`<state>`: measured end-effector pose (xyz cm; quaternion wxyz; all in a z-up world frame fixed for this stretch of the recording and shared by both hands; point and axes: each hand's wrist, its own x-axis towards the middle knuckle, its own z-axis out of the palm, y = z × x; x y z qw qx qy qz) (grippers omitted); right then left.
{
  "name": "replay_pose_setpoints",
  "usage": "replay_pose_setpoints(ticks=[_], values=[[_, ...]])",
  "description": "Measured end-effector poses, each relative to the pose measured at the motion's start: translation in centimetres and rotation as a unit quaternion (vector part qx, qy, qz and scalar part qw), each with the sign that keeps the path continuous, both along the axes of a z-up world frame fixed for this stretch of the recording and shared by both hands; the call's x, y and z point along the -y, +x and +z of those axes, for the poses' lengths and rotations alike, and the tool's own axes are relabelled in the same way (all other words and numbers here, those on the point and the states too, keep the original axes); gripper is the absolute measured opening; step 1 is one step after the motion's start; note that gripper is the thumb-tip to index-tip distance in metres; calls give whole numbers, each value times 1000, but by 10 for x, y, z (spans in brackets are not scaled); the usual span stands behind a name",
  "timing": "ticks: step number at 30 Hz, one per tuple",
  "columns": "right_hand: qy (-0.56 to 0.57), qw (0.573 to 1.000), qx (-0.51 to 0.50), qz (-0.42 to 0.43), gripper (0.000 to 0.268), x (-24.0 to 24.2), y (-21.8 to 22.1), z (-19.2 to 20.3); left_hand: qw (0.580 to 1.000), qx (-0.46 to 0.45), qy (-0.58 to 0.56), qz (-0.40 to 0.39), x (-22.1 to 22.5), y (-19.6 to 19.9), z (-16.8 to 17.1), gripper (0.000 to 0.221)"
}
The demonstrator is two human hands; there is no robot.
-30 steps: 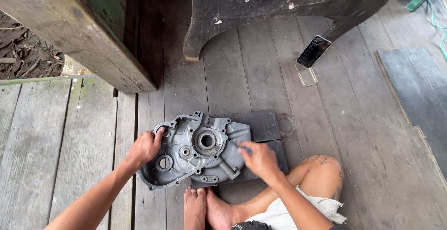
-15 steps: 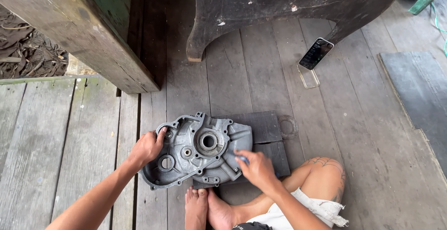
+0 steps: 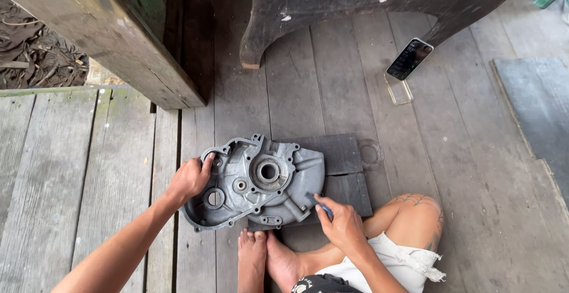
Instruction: Cleaning the mating surfaces of a motorcycle crankcase by scraping off residue with a small tool.
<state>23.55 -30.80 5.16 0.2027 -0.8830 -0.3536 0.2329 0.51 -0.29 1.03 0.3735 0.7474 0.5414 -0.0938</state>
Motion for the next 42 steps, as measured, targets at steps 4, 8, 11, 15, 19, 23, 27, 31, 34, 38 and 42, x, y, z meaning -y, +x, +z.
replay_pose_setpoints(ticks=[4, 8, 11, 15, 19, 23, 27, 31, 34, 38, 42], values=[[56, 998, 17, 7, 28, -29, 1, 9, 1000, 0, 1, -8, 0, -1, -4, 72], [6, 1000, -5, 12, 26, -48, 1, 10, 1000, -10, -18, -6, 0, -3, -3, 79], [-25, 1000, -5, 16, 27, -23, 1, 3, 1000, -7, -21, -2, 1, -1, 9, 79], [-72, 997, 10, -9, 28, 3, 4, -13, 1000, -11, -26, -1, -9, -8, -19, 79], [-6, 1000, 5, -9, 25, -41, 8, 1, 1000, -4, -22, 5, -2, -2, -3, 79], [0, 1000, 1, -10, 28, -28, 1, 6, 1000, -11, -17, 5, -1, -2, -9, 77], [-39, 998, 3, -38, 27, 10, -6, -7, 1000, 3, 0, 6, -4, -4, -17, 77], [-17, 999, 39, 6, 24, -28, 4, -15, 1000, 2, 8, 21, 1, -4, -16, 77], [26, 999, 19, 9, 25, -47, -3, -4, 1000, 0, 26, 13, 4, -10, -24, 76], [7, 1000, 18, 18, 25, -9, -17, 1, 999, 1, 34, 9, -6, -13, -44, 77], [18, 1000, 16, 7, 22, 13, -14, -11, 999, -4, 32, 32, 6, -14, -45, 79]])
